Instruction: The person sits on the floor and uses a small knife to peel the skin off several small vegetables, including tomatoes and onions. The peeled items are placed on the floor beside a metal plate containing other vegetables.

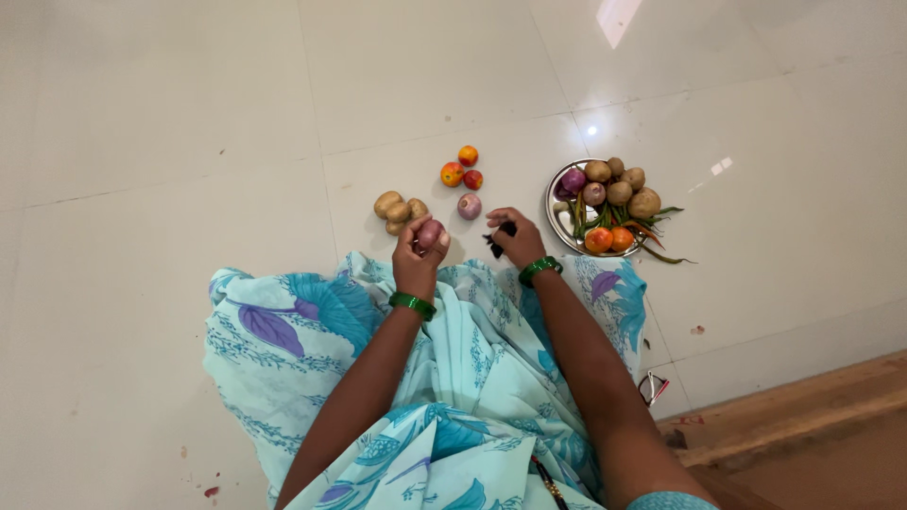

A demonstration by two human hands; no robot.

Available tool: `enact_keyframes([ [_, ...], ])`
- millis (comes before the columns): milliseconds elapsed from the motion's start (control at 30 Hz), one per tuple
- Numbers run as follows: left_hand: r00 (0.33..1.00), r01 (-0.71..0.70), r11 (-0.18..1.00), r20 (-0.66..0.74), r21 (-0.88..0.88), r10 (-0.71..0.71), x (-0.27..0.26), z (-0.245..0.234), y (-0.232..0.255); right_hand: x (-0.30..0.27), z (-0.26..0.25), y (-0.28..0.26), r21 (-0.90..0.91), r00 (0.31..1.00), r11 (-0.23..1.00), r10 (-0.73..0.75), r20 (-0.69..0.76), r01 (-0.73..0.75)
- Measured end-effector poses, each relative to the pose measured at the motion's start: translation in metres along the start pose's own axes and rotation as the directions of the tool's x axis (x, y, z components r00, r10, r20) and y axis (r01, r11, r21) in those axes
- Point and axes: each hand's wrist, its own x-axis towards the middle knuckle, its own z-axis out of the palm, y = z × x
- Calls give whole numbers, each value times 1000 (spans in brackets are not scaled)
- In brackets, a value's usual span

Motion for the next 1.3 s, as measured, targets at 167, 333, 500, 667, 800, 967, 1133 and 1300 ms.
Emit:
enact_keyframes([
  [167, 998, 54, 966, 28, -251, -48, -11, 7, 28, -8, 25, -9, -394, 939, 919, 113, 324, 25],
  [333, 996, 77, 938, 67, -337, -58, -24, 14, 54, -8, 50, -7, -749, 663, 616, 459, 592, 243],
  [500, 990, 77, 932, 137, -353, -30, -31, 20, 69, -9, 61, -8, -770, 693, 619, 488, 531, 154],
  [667, 989, 108, 917, 135, -383, -61, -27, 23, 71, -8, 45, -23, -289, 950, 935, 262, 169, -206],
  [800, 971, 25, 988, 240, -150, 12, -20, 15, 81, 1, 24, -27, 499, 904, 760, 403, 143, -417],
  [967, 906, -334, 866, 380, 372, 186, -12, 3, 83, -11, 10, -40, 910, 926, 277, 308, 219, -307],
  [1133, 840, -474, 748, 493, 464, 227, 9, 0, 63, -35, 34, -89, 861, 999, 508, -9, 42, -32],
  [1300, 918, -63, 840, 361, 539, -162, 30, -5, 38, -64, 66, -127, -16, 891, 900, -434, -132, 436],
])
